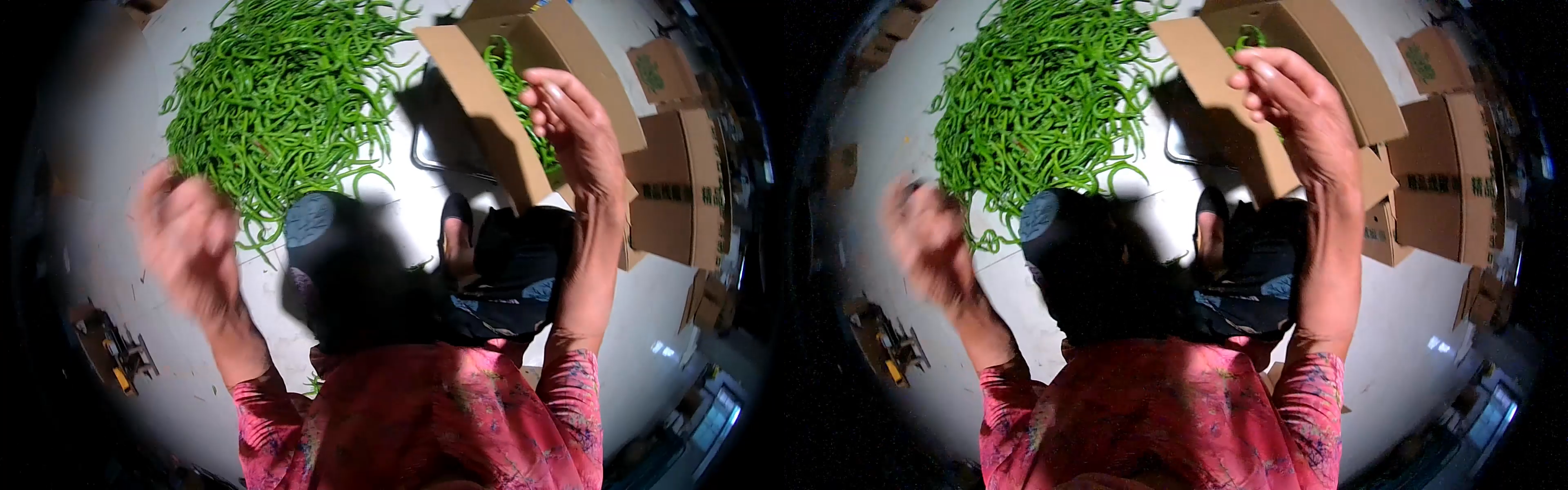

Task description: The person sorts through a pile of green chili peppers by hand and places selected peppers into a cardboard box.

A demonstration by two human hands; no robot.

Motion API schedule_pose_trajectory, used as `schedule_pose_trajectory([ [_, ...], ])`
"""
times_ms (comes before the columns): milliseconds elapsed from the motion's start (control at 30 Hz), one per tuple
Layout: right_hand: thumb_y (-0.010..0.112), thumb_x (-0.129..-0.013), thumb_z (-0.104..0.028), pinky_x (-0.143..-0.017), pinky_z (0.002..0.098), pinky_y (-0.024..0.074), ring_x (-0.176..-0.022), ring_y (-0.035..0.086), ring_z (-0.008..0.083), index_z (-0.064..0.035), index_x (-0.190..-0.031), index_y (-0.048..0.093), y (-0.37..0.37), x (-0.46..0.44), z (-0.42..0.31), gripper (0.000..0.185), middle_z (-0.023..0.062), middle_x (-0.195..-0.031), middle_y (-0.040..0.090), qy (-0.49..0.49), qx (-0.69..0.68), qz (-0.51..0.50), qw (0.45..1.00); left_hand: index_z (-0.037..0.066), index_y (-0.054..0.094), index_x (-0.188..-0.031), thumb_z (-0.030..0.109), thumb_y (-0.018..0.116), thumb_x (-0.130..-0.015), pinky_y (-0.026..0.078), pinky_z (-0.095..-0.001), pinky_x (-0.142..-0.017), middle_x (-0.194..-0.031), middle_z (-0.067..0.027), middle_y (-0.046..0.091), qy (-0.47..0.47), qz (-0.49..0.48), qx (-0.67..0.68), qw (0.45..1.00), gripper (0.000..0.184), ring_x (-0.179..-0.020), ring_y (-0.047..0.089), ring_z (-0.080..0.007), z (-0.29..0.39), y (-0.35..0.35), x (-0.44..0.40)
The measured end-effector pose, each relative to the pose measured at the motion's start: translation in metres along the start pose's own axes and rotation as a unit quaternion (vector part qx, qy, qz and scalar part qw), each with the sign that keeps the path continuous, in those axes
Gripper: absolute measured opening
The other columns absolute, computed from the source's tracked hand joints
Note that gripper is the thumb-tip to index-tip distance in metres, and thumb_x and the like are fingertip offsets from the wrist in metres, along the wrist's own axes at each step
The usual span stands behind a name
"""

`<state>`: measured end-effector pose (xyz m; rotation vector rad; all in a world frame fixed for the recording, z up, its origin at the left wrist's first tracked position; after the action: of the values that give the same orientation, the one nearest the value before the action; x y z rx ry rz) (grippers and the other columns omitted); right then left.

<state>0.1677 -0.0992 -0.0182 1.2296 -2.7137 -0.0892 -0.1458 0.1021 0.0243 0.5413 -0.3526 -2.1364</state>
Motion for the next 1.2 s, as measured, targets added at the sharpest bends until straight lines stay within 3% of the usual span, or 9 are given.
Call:
schedule_pose_trajectory([
  [133, 0.056, -0.095, -0.018, -0.068, 0.0182, 0.0431, -0.073, 0.054, 0.0060, -0.0023, -0.111, 0.062, 0.009, 0.002, 0.003, 0.024, 0.0035, -0.090, 0.065, 0.019, 0.016, -0.006, 1.000, -0.001, 0.058, -0.114, 0.014, 0.058, -0.091, 0.045, -0.0219, -0.064, -0.083, -0.0051, 0.059, -0.204, 0.107, -0.253, 0.940, 0.028, -0.069, 0.052, -0.0104, -0.142, -0.143, 0.018],
  [267, 0.056, -0.095, -0.019, -0.069, 0.0199, 0.0416, -0.073, 0.051, 0.0075, -0.0018, -0.109, 0.062, 0.021, 0.001, 0.009, 0.023, 0.0039, -0.090, 0.063, 0.048, 0.050, -0.010, 0.998, -0.001, 0.062, -0.107, 0.010, 0.061, -0.084, 0.047, -0.0257, -0.068, -0.084, -0.0052, 0.060, -0.173, 0.077, -0.390, 0.901, 0.025, -0.069, 0.054, -0.0129, -0.232, -0.253, 0.077],
  [333, 0.056, -0.095, -0.019, -0.069, 0.0205, 0.0405, -0.074, 0.050, 0.0077, -0.0023, -0.108, 0.062, 0.030, 0.002, 0.010, 0.022, 0.0039, -0.089, 0.062, 0.059, 0.067, -0.014, 0.996, 0.001, 0.062, -0.107, 0.007, 0.064, -0.077, 0.048, -0.0321, -0.073, -0.086, -0.0089, 0.061, -0.173, 0.080, -0.576, 0.795, 0.030, -0.075, 0.058, -0.0210, -0.227, -0.250, 0.082],
  [400, 0.056, -0.095, -0.019, -0.069, 0.0209, 0.0409, -0.074, 0.050, 0.0078, -0.0025, -0.107, 0.062, 0.035, 0.001, 0.015, 0.022, 0.0041, -0.089, 0.062, 0.061, 0.087, -0.029, 0.994, 0.003, 0.060, -0.109, 0.006, 0.066, -0.072, 0.045, -0.0400, -0.087, -0.099, -0.0175, 0.060, -0.164, 0.049, -0.635, 0.753, 0.038, -0.094, 0.056, -0.0342, -0.232, -0.245, 0.071],
  [567, 0.057, -0.094, -0.021, -0.071, 0.0219, 0.0421, -0.075, 0.051, 0.0081, -0.0020, -0.109, 0.061, 0.051, -0.002, 0.020, 0.024, 0.0054, -0.090, 0.063, 0.080, 0.133, -0.055, 0.986, 0.006, 0.048, -0.129, 0.017, 0.076, -0.071, 0.039, -0.0452, -0.093, -0.118, -0.0173, 0.055, -0.012, -0.032, -0.728, 0.685, 0.066, -0.112, 0.048, -0.0366, -0.235, -0.213, 0.016],
  [900, 0.057, -0.094, -0.017, -0.075, 0.0224, 0.0427, -0.079, 0.053, 0.0088, 0.0003, -0.111, 0.060, 0.065, -0.002, 0.023, 0.024, 0.0056, -0.090, 0.063, 0.106, 0.187, -0.076, 0.974, 0.010, 0.042, -0.136, 0.047, 0.085, -0.051, 0.041, -0.0456, -0.078, -0.104, -0.0141, 0.054, -0.119, -0.157, -0.818, 0.540, 0.102, -0.097, 0.052, -0.0330, -0.338, -0.211, -0.012],
  [1033, 0.061, -0.092, -0.016, -0.076, 0.0230, 0.0433, -0.084, 0.056, 0.0096, 0.0004, -0.111, 0.061, 0.068, 0.001, 0.021, 0.026, 0.0045, -0.091, 0.063, 0.119, 0.216, -0.067, 0.967, 0.016, 0.039, -0.136, 0.042, 0.086, -0.048, 0.040, -0.0437, -0.072, -0.099, -0.0109, 0.049, -0.055, -0.169, -0.827, 0.534, 0.103, -0.088, 0.050, -0.0305, -0.360, -0.198, 0.003],
  [1133, 0.063, -0.090, -0.017, -0.078, 0.0244, 0.0449, -0.087, 0.058, 0.0117, 0.0016, -0.111, 0.061, 0.074, 0.003, 0.019, 0.028, 0.0046, -0.092, 0.063, 0.114, 0.244, -0.093, 0.959, 0.017, 0.037, -0.136, 0.037, 0.085, -0.051, 0.039, -0.0435, -0.070, -0.102, -0.0109, 0.048, 0.031, -0.160, -0.867, 0.470, 0.100, -0.090, 0.049, -0.0307, -0.375, -0.200, 0.013],
  [1200, 0.065, -0.088, -0.017, -0.079, 0.0253, 0.0462, -0.086, 0.060, 0.0139, 0.0032, -0.108, 0.062, 0.076, 0.003, 0.019, 0.028, 0.0058, -0.089, 0.063, 0.106, 0.243, -0.080, 0.961, 0.016, 0.042, -0.133, 0.033, 0.084, -0.053, 0.039, -0.0433, -0.068, -0.098, -0.0106, 0.049, -0.012, -0.137, -0.863, 0.486, 0.092, -0.089, 0.050, -0.0308, -0.383, -0.211, 0.005],
])
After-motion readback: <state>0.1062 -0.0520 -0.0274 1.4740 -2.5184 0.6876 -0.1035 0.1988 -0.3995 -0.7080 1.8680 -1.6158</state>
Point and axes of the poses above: each hand's wrist, its own x-axis away from the middle knuckle, its own y-axis out of the palm, z = x × y, the point moved 6 cm from there along -x, towards the middle knuckle
